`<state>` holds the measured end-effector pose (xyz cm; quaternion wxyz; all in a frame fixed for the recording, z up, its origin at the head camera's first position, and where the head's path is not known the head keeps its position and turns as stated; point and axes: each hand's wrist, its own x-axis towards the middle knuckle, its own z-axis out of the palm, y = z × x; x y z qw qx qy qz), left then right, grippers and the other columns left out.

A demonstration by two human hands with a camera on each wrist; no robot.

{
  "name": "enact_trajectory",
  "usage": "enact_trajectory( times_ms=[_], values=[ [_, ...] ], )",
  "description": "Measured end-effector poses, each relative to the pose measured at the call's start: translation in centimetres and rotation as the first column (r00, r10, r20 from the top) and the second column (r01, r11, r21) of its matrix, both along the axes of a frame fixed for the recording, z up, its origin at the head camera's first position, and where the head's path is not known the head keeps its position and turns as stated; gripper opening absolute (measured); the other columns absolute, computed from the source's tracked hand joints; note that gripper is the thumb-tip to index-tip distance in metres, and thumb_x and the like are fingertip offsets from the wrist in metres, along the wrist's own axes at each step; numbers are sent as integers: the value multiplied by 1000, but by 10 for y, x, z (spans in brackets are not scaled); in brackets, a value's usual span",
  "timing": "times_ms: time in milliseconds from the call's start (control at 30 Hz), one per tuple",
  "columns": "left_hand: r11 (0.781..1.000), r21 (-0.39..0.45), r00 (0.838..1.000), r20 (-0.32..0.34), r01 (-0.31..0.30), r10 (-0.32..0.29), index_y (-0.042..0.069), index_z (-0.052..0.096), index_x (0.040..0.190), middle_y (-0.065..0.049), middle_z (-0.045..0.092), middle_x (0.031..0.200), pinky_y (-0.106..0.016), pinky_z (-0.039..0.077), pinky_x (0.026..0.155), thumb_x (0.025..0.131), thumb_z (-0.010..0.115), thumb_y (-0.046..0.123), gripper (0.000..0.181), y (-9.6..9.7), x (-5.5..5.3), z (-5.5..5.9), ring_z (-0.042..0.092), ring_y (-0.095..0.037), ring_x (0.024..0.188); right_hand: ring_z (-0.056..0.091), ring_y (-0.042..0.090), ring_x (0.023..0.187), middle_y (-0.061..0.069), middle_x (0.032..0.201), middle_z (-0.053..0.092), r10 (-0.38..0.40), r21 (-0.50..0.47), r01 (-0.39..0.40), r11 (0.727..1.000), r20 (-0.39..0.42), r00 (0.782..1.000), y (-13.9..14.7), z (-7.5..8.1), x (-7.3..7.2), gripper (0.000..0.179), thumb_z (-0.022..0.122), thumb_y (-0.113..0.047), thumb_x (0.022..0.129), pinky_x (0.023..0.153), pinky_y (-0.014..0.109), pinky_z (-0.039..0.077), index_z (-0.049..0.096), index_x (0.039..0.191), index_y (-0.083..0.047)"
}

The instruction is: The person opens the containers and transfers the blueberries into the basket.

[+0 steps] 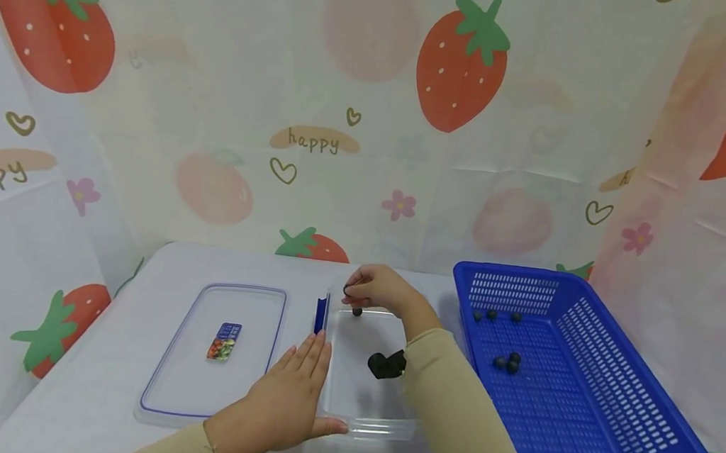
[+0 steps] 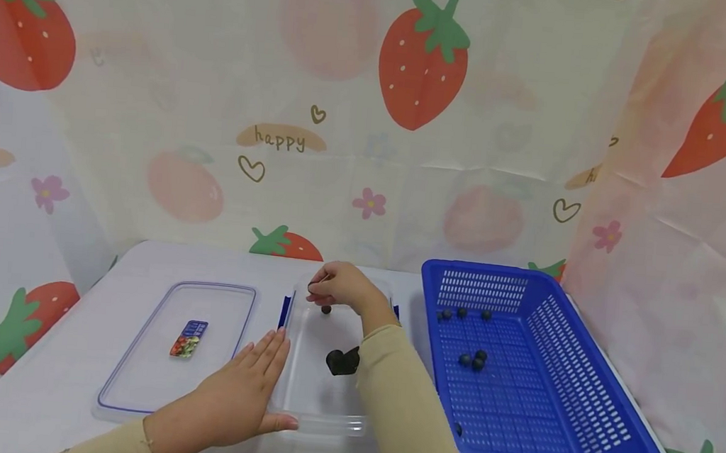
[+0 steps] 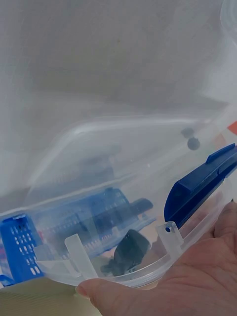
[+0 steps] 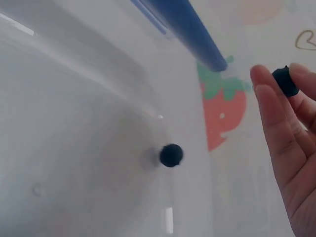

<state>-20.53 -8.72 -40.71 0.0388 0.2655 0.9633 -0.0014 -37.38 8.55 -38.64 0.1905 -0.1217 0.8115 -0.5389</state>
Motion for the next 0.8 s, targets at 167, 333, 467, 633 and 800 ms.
enact_trajectory(
  times_ms=[167, 333, 467, 633, 800],
  values=[
    [1000, 6, 1000, 9, -2, 2, -1, 19, 144, -19, 14, 150, -49, 19, 108, 74, 31, 80, 108, 1, 2, 3, 9, -30, 139, 66, 22, 86, 12, 91, 67, 19, -3, -19, 1000, -47, 999, 14, 18, 2, 14, 64, -10, 86, 77, 32, 52, 60, 97, -2],
    [1000, 15, 1000, 10, 2, -2, -2, 19, 144, -20, 14, 150, -49, 19, 107, 76, 35, 78, 106, 0, 3, 3, 10, -31, 138, 65, 23, 89, 14, 93, 65, 15, -42, -20, 999, -113, 993, 35, 42, 8, 14, 62, -8, 87, 79, 33, 52, 58, 98, -1],
    [1000, 8, 1000, -2, 2, -2, -2, 19, 144, -20, 13, 150, -49, 19, 108, 76, 33, 79, 107, -1, 3, 1, 9, -31, 139, 64, 25, 93, 14, 93, 63, 2, -88, -15, 996, -145, 989, 54, 60, 12, 15, 60, -7, 88, 81, 34, 51, 56, 100, 1],
    [1000, 26, 1000, -9, 12, -12, -4, 20, 143, -21, 14, 150, -50, 19, 107, 77, 37, 76, 105, -1, 3, 1, 9, -32, 138, 62, 29, 98, 13, 91, 58, 5, -152, -33, 988, -177, 984, 83, 72, 14, 18, 59, -4, 88, 85, 34, 49, 52, 103, 5],
    [999, 35, 1000, -8, 15, -14, -4, 20, 143, -22, 14, 149, -50, 19, 107, 78, 38, 75, 104, 0, 3, 1, 10, -33, 138, 60, 32, 103, 14, 95, 54, -22, -163, -11, 987, -203, 979, 115, 77, 20, 20, 57, -4, 89, 87, 33, 48, 49, 106, 5]
  ],
)
